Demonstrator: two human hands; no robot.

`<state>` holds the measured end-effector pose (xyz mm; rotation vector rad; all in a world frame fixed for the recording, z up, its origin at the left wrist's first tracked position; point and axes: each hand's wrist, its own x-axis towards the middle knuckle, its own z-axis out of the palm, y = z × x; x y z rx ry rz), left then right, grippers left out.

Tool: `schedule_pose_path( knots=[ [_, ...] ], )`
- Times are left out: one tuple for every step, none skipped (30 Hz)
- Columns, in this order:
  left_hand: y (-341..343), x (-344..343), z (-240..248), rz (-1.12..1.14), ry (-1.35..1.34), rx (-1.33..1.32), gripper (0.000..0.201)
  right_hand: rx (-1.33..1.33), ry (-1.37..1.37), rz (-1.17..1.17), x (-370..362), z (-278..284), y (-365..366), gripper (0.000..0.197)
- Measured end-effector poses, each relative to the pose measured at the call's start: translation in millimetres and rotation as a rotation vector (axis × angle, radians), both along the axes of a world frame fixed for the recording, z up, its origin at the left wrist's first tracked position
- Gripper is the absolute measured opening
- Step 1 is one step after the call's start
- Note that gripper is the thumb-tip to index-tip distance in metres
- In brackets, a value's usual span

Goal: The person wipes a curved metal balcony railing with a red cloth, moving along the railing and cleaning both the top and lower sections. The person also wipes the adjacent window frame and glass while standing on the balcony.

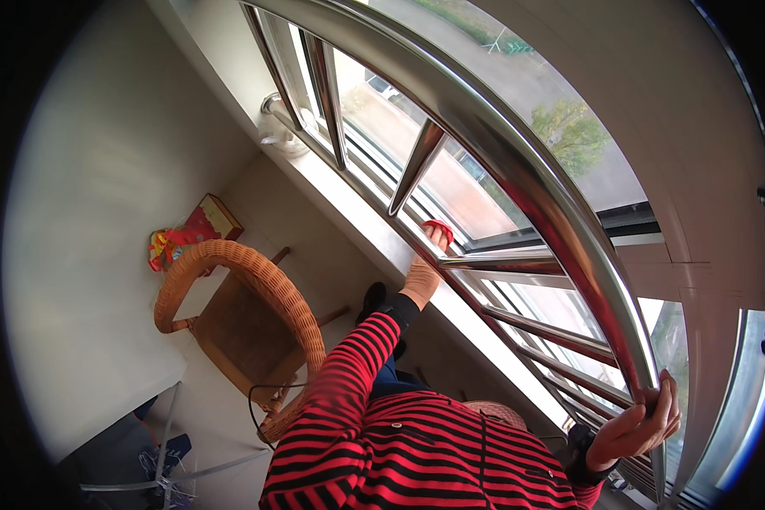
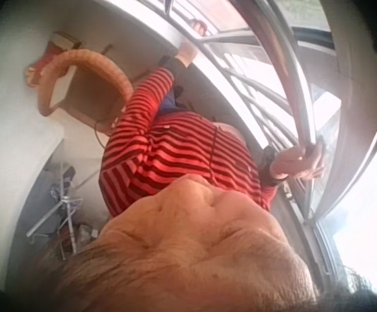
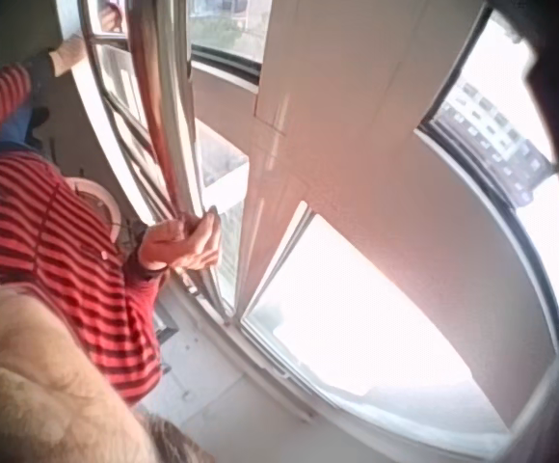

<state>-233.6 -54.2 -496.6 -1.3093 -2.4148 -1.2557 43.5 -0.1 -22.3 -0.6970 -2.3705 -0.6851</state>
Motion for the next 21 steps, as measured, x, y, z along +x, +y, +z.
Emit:
schedule_pose_path(
  knots=[
    [-0.9, 12.0, -1.4, -0.049, 0.015, -0.143, 0.059, 0.008, 0.004, 0.008, 0.1, -0.6, 0.9, 0.046],
    [-2.4, 23.7, -2.9, -0.105, 0.059, -0.24, 0.06, 0.015, 0.008, 0.01, -0.6, -1.2, 1.6, 0.047],
    [-3.2, 37.1, -3.2, -0.088, 0.019, -0.064, 0.061, 0.03, 0.008, 0.02, -0.8, -1.6, 2.8, 0.046],
    [-1.4, 44.3, -3.0, -0.106, -0.11, 0.031, 0.06, 0.025, 0.013, 0.024, -1.1, -1.8, 3.4, 0.046],
    [-0.2, 47.7, -1.9, -0.091, -0.156, -0.026, 0.059, 0.051, 0.006, 0.034, -1.6, -2.0, 4.5, 0.046],
    [0.6, 48.9, 1.0, -0.084, -0.205, -0.126, 0.059, 0.063, 0.006, 0.042, -2.2, -2.1, 5.6, 0.045],
    [-1.5, 47.8, 5.1, -0.118, -0.37, 0.012, 0.052, 0.061, 0.013, 0.049, -2.9, -2.2, 6.4, 0.044],
    [-3.9, 43.9, 11.0, -0.166, -0.57, 0.072, 0.046, 0.082, 0.01, 0.052, -3.5, -2.1, 6.7, 0.044],
    [-8.6, 41.1, 18.5, -0.226, -0.773, 0.109, 0.039, 0.088, 0.012, 0.056, -3.8, -2.1, 6.9, 0.043],
    [-12.5, 37.1, 27.2, -0.253, -0.846, 0.02, 0.033, 0.096, 0.014, 0.06, -4.5, -2.1, 7.6, 0.043],
    [-30.5, 35.0, 36.0, -0.291, -0.923, -0.097, 0.026, 0.106, 0.018, 0.069, -4.7, -1.9, 8.0, 0.042],
    [-48.8, 30.7, 45.4, -0.334, -0.996, -0.181, 0.023, 0.108, 0.017, 0.073, -4.8, -1.6, 8.5, 0.042],
    [-66.0, 33.1, 56.0, -0.264, -0.855, -0.089, 0.023, 0.109, 0.017, 0.073, -5.0, -1.4, 8.6, 0.042],
    [-85.9, 30.9, 65.0, -0.208, -0.884, -0.07, 0.022, 0.109, 0.019, 0.07, -4.9, -1.5, 9.2, 0.042],
    [-103.9, 25.2, 72.5, -0.134, -1.13, -0.01, 0.026, 0.091, 0.03, 0.078, -5.1, -1.3, 9.2, 0.042],
    [-123.4, 19.5, 79.1, -0.06, -1.249, 0.123, 0.031, 0.101, 0.028, 0.084, -4.8, -1.3, 9.5, 0.042],
    [-135.8, 8.0, 83.5, 0.072, -1.444, 0.245, 0.034, 0.101, 0.028, 0.081, -4.6, -1.3, 9.1, 0.041],
    [-141.4, -4.0, 86.4, 0.171, -1.457, 0.439, 0.035, 0.103, 0.028, 0.084, -4.4, -1.5, 9.3, 0.041],
    [-150.8, -24.4, 88.2, 0.227, -1.487, 0.538, 0.039, 0.098, 0.03, 0.076, -4.3, -1.8, 9.2, 0.041],
    [-156.6, -45.8, 88.9, 0.284, -1.548, 0.745, 0.044, 0.095, 0.031, 0.073, -4.1, -2.0, 9.0, 0.041],
    [-158.7, -67.5, 88.7, 0.327, -1.582, 0.986, 0.048, 0.094, 0.033, 0.074, -4.1, -2.3, 9.2, 0.041]
  ],
)
